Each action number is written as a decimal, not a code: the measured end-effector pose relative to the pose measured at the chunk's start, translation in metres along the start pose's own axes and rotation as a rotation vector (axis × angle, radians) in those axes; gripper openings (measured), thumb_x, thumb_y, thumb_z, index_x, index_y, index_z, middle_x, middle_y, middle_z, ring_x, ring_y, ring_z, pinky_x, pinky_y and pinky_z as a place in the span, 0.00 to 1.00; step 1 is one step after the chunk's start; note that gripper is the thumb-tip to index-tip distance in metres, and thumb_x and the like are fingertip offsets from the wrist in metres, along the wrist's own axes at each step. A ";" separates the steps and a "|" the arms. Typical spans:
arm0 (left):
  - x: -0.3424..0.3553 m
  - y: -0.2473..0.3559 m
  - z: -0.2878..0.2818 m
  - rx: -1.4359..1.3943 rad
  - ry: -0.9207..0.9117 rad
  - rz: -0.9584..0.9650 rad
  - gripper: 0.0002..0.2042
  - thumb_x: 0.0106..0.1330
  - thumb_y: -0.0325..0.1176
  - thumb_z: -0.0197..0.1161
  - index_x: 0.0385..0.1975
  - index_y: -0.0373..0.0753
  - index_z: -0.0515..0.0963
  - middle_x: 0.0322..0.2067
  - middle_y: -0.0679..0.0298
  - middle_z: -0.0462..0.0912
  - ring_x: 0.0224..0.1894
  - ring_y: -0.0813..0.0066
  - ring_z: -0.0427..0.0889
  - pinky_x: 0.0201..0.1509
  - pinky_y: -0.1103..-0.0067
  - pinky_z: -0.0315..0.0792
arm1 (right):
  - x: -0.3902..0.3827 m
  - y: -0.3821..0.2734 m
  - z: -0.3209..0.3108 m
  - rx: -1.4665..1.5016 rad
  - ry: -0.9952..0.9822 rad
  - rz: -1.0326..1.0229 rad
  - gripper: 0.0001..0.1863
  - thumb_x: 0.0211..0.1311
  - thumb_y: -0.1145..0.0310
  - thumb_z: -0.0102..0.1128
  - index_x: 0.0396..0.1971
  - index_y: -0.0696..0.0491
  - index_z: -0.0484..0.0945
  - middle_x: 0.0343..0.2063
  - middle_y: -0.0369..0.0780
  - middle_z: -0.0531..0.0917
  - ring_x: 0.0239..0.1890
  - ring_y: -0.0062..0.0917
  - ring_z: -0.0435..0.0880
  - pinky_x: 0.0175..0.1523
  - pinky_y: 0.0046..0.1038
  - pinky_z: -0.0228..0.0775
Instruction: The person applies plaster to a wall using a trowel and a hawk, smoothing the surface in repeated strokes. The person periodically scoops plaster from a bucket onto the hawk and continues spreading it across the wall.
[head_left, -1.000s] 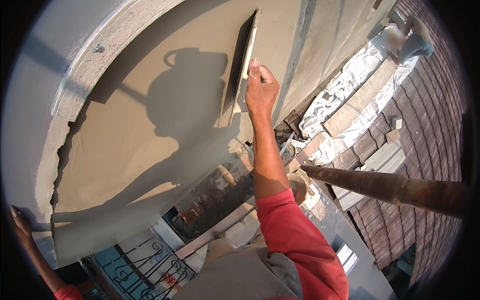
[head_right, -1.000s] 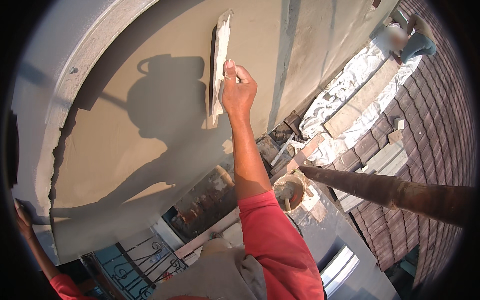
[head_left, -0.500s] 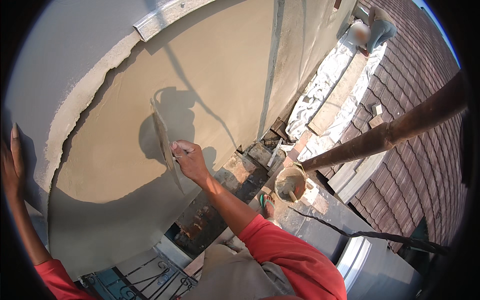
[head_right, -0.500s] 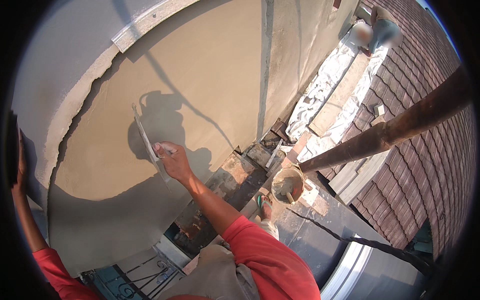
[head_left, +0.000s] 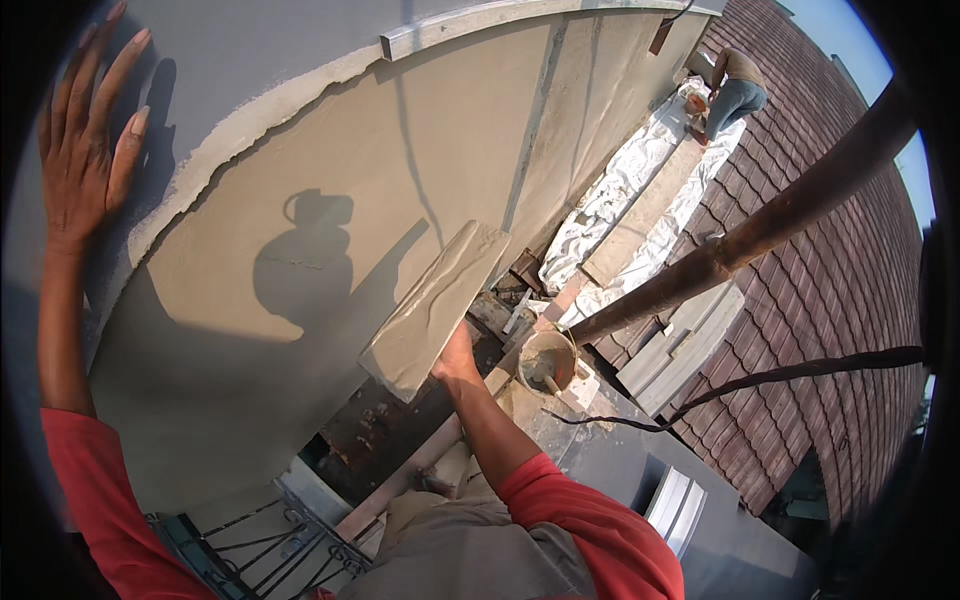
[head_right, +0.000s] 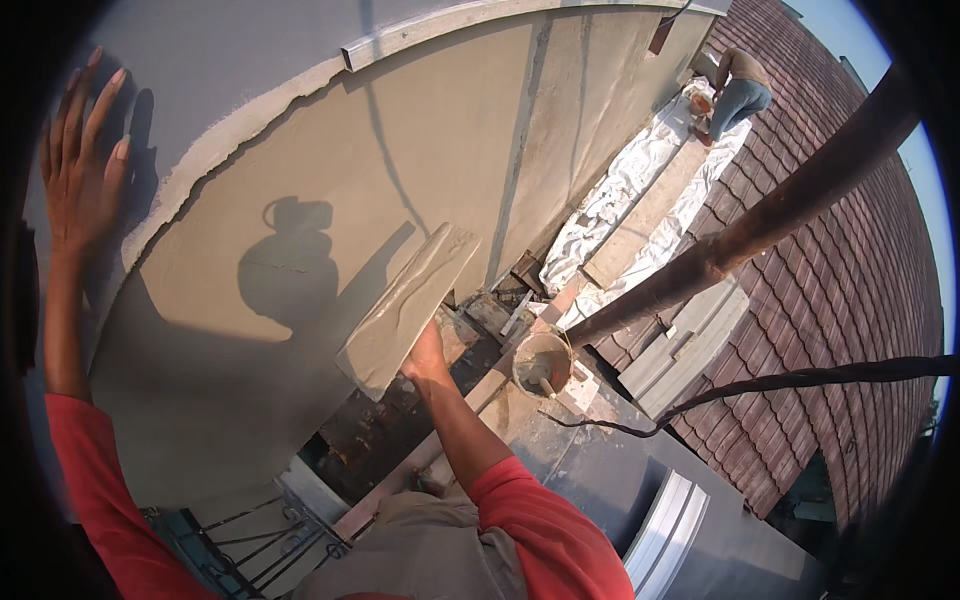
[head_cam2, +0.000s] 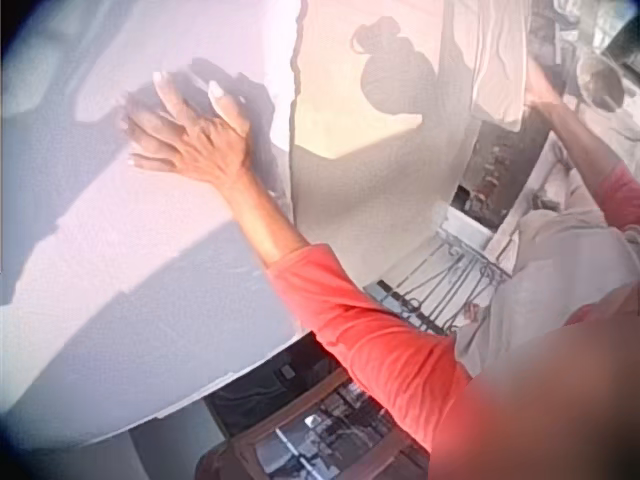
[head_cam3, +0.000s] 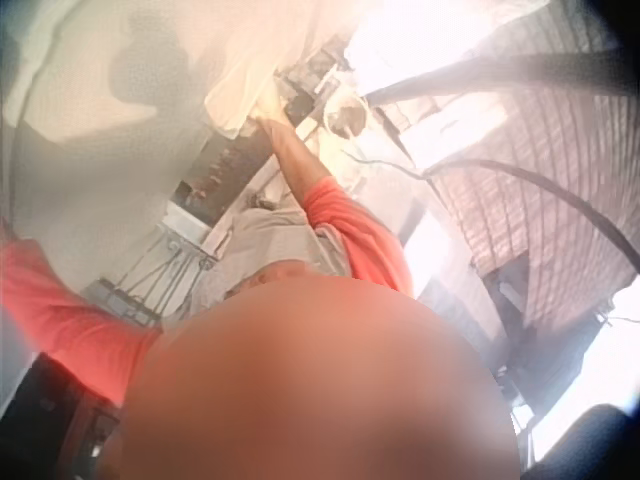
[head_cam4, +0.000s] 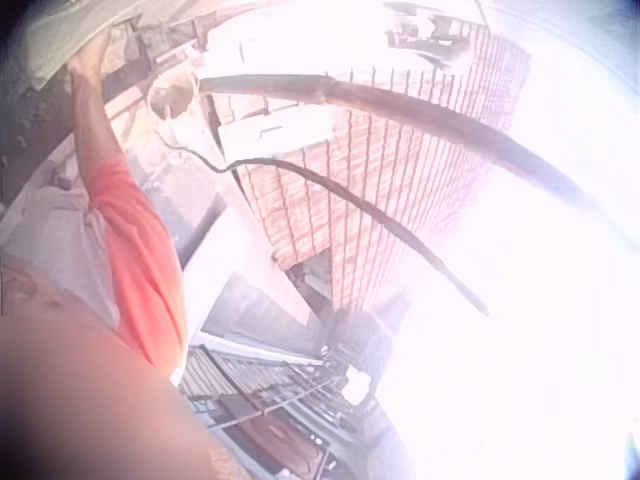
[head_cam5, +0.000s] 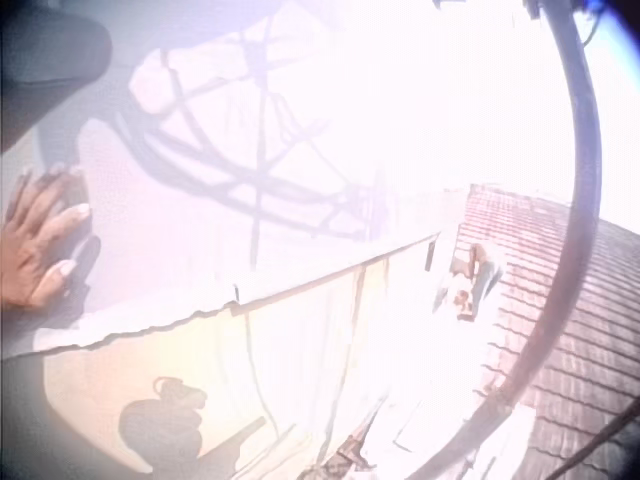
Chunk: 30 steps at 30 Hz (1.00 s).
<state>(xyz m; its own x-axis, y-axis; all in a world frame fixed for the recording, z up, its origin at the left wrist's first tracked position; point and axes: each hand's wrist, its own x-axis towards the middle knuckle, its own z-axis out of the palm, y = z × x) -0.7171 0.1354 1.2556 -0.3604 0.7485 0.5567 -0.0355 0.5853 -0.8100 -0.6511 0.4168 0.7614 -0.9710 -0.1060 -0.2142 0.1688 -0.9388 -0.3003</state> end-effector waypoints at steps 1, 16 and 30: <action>-0.021 0.010 -0.012 -0.002 -0.085 -0.063 0.26 0.77 0.43 0.53 0.73 0.50 0.71 0.76 0.57 0.65 0.77 0.61 0.63 0.80 0.61 0.57 | 0.002 -0.014 0.004 0.055 -0.084 -0.003 0.30 0.78 0.43 0.52 0.66 0.51 0.74 0.59 0.37 0.82 0.62 0.33 0.80 0.68 0.42 0.72; -0.506 0.414 -0.513 -0.934 -2.692 -1.227 0.27 0.75 0.39 0.56 0.71 0.35 0.67 0.65 0.42 0.74 0.67 0.47 0.74 0.70 0.59 0.69 | 0.030 -0.075 -0.072 -0.013 -0.187 0.087 0.22 0.78 0.65 0.50 0.61 0.63 0.76 0.56 0.48 0.84 0.55 0.41 0.87 0.61 0.42 0.81; -0.492 0.453 -0.514 -1.001 -2.003 -2.931 0.42 0.78 0.69 0.39 0.76 0.37 0.63 0.68 0.49 0.75 0.67 0.56 0.75 0.67 0.60 0.70 | 0.048 -0.045 0.201 -1.614 -1.003 -1.014 0.24 0.56 0.70 0.77 0.55 0.48 0.87 0.29 0.38 0.77 0.30 0.26 0.78 0.35 0.32 0.69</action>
<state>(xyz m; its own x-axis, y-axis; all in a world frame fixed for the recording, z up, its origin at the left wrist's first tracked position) -0.0763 0.1926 0.7091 0.1247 -0.1718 -0.9772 -0.8161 -0.5778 -0.0025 -0.7390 0.3880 0.9512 -0.4444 -0.4794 0.7567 -0.8947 0.1958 -0.4014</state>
